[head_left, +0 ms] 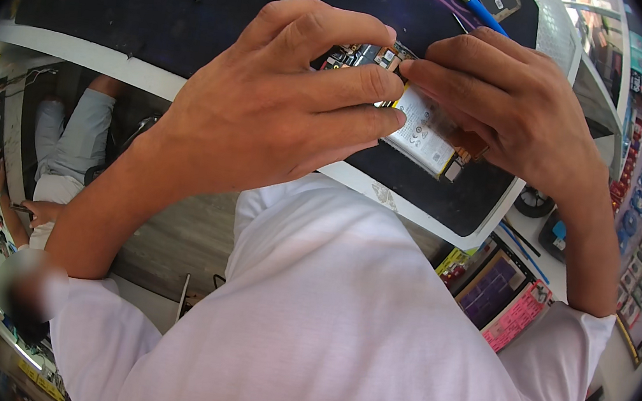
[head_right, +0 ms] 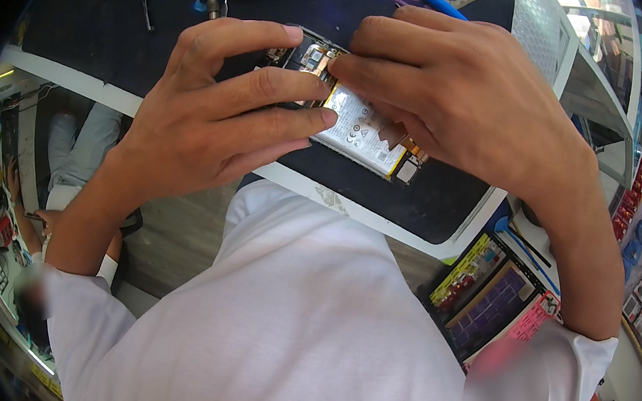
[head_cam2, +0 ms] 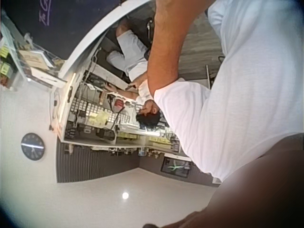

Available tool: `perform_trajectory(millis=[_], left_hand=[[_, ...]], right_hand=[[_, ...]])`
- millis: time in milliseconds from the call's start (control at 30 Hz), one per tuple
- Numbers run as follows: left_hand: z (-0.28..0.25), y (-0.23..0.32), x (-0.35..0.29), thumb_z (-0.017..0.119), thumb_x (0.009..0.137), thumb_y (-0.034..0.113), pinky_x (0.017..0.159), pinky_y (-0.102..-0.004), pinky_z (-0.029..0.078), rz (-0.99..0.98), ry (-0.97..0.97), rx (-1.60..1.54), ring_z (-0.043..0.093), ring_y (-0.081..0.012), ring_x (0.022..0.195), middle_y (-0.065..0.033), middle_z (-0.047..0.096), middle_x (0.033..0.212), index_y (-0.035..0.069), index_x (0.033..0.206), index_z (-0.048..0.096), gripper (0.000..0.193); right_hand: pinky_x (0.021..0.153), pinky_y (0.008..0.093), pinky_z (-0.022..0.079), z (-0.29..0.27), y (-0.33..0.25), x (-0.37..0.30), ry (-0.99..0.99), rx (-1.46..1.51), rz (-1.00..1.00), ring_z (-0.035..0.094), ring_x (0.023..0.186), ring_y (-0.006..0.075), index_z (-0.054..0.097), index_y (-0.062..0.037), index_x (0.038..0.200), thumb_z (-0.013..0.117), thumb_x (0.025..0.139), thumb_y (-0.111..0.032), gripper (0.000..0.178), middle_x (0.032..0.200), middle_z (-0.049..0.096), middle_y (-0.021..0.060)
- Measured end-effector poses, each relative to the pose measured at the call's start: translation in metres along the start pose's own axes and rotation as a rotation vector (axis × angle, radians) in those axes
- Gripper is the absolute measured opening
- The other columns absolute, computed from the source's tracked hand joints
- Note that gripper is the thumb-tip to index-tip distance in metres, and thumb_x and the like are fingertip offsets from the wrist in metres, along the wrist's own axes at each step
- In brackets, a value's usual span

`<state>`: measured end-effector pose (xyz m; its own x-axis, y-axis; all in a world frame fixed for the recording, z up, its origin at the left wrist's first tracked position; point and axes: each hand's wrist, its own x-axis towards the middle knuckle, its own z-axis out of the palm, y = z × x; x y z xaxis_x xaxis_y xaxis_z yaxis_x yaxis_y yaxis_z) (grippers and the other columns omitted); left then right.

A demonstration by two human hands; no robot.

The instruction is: The person removes the battery from a disassembled smartphone, then reconnects several internal ribbon cables to the motherboard. The person places the battery back into the phone chassis and secures it.

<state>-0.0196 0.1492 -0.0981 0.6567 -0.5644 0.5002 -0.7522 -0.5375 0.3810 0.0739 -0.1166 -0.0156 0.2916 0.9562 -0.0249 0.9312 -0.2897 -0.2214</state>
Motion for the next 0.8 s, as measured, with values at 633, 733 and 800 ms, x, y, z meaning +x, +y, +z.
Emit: perform_trajectory(millis=[633,733,800], left_hand=[[0.003,-0.011,0.000,0.096,0.079,0.027,0.110,-0.0400,0.046,-0.005,0.007,-0.027,0.057,-0.0227,0.142,0.0116,0.075,0.129,0.025,0.108,0.086,0.031],[0.004,-0.011,0.001,0.096,0.079,0.026,0.111,-0.0399,0.046,-0.005,0.017,-0.038,0.057,-0.0230,0.141,0.0117,0.075,0.128,0.025,0.108,0.086,0.031],[0.005,-0.011,0.000,0.096,0.078,0.026,0.110,-0.0406,0.047,-0.007,0.028,-0.037,0.057,-0.0229,0.141,0.0117,0.075,0.127,0.025,0.108,0.086,0.031]], right_hand=[[0.085,0.0429,0.064,0.015,0.022,-0.004,0.100,0.251,0.061,0.077,0.104,0.0296,0.085,-0.0095,0.129,0.092,0.062,-0.011,0.067,0.117,0.078,0.0095],[0.085,0.0420,0.065,0.014,0.020,-0.003,0.105,0.233,0.066,0.077,0.103,0.0286,0.085,-0.0098,0.128,0.092,0.062,-0.012,0.066,0.116,0.078,0.0088],[0.084,0.0409,0.065,0.015,0.018,-0.003,0.113,0.200,0.076,0.077,0.102,0.0280,0.085,-0.0099,0.129,0.091,0.063,-0.012,0.066,0.115,0.078,0.0083]])
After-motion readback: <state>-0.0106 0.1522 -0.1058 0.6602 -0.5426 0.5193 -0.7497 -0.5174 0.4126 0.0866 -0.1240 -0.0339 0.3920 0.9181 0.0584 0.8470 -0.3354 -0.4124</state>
